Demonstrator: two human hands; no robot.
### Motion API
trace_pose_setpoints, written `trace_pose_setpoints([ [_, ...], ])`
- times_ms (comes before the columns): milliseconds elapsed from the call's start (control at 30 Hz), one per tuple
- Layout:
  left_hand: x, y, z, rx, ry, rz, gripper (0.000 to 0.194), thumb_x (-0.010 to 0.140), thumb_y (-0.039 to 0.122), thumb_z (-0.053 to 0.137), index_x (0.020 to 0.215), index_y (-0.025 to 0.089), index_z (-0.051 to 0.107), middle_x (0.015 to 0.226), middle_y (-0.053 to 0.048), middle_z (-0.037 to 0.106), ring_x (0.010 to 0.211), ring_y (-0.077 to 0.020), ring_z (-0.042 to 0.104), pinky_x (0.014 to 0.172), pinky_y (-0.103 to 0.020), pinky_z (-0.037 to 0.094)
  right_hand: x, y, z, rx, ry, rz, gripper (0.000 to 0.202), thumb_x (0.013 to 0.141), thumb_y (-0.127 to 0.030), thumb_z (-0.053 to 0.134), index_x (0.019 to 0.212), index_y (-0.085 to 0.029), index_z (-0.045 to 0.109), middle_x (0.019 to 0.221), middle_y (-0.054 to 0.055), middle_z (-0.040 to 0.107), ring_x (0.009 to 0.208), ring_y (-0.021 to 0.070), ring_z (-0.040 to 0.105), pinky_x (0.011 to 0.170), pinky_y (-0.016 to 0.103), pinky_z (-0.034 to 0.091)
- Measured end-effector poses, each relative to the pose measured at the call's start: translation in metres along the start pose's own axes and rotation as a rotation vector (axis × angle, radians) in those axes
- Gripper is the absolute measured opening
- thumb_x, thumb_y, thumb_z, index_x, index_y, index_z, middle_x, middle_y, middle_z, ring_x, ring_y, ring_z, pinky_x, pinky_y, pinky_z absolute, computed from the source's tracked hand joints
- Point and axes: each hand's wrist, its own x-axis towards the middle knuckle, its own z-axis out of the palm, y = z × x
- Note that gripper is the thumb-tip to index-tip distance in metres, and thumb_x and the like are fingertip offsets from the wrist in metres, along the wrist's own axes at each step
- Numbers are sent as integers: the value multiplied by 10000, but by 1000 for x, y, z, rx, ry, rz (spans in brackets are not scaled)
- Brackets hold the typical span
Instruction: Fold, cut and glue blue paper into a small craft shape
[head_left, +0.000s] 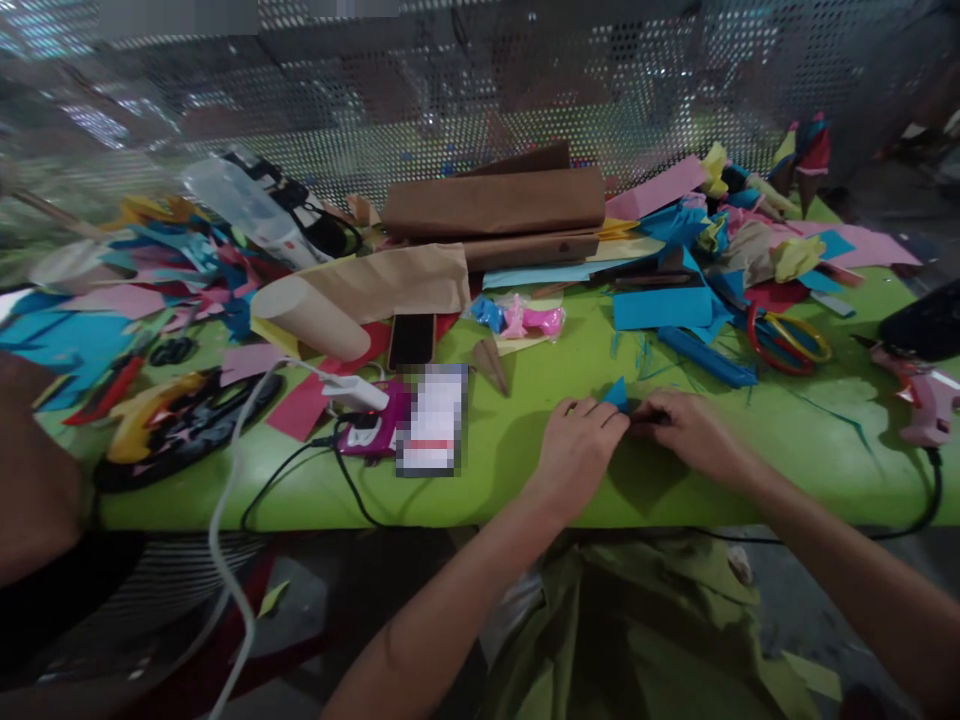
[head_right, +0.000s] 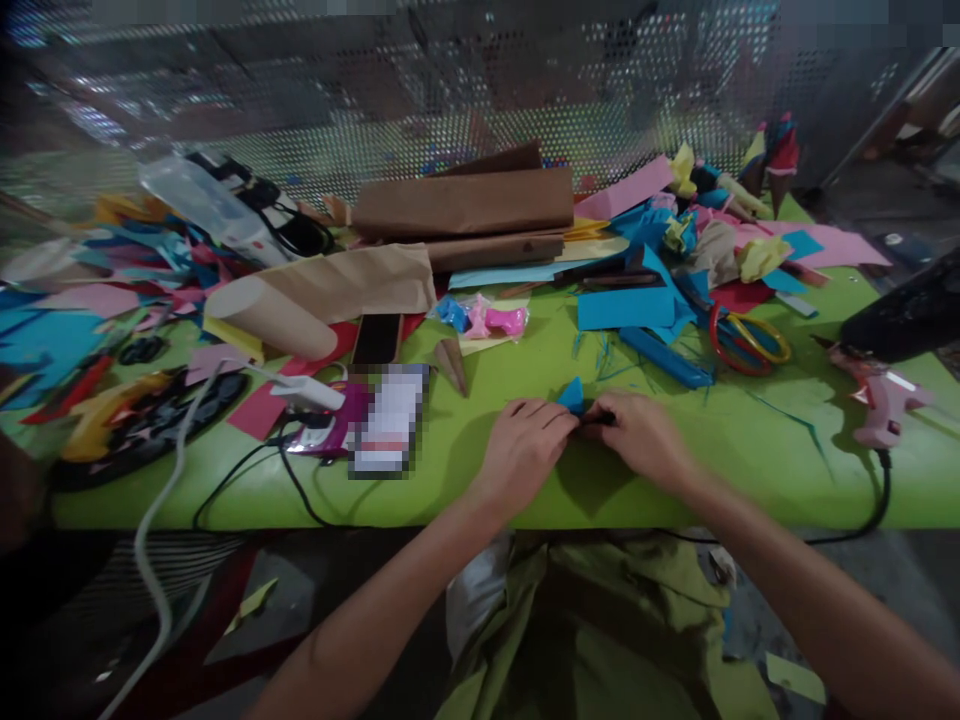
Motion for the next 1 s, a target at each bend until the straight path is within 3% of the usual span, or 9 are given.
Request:
trace_pose_setpoints([
  [133,2,1,-4,-15,-25,-20,185,1014,196,480,1052,216,660,1016,-29,720,961,-222,626,825,-376,423,-3,2,2,3,44,0,88,871,-257,670,796,-225,704,823,27,733,766,214,648,652,320,433],
  [433,4,4,-9,-39,-66,-75,209,990,153,493,1082,213,671,1033,-32,702,967,-216,611,841,-378,435,-20,4,9,-246,135,-233,124,910,-180,587,927,-215,705,891,63,687,837,231,632,712,340,466],
  [667,4,6,-11,-18,-55,-110,183,986,165,506,1045,218,671,1049,-22,684,971,-213,601,815,-366,454,-16,6,6,-402,117,-341,209,907,-87,510,918,-202,685,861,56,653,815,225,601,753,351,441],
  [867,-1,10,-1,136,23,-7,118,983,193,533,984,197,651,969,-31,676,915,-224,592,778,-389,441,-13,1,5,-490,155,-362,226,910,-71,489,830,-192,662,790,56,636,736,216,581,685,345,410],
  [1000,-2,11,1,164,23,7,99,977,195,545,987,200,644,942,-30,677,872,-222,592,711,-377,429,-12,4,4,-386,154,-340,190,930,-123,539,835,-206,681,797,46,664,759,219,608,685,340,424],
])
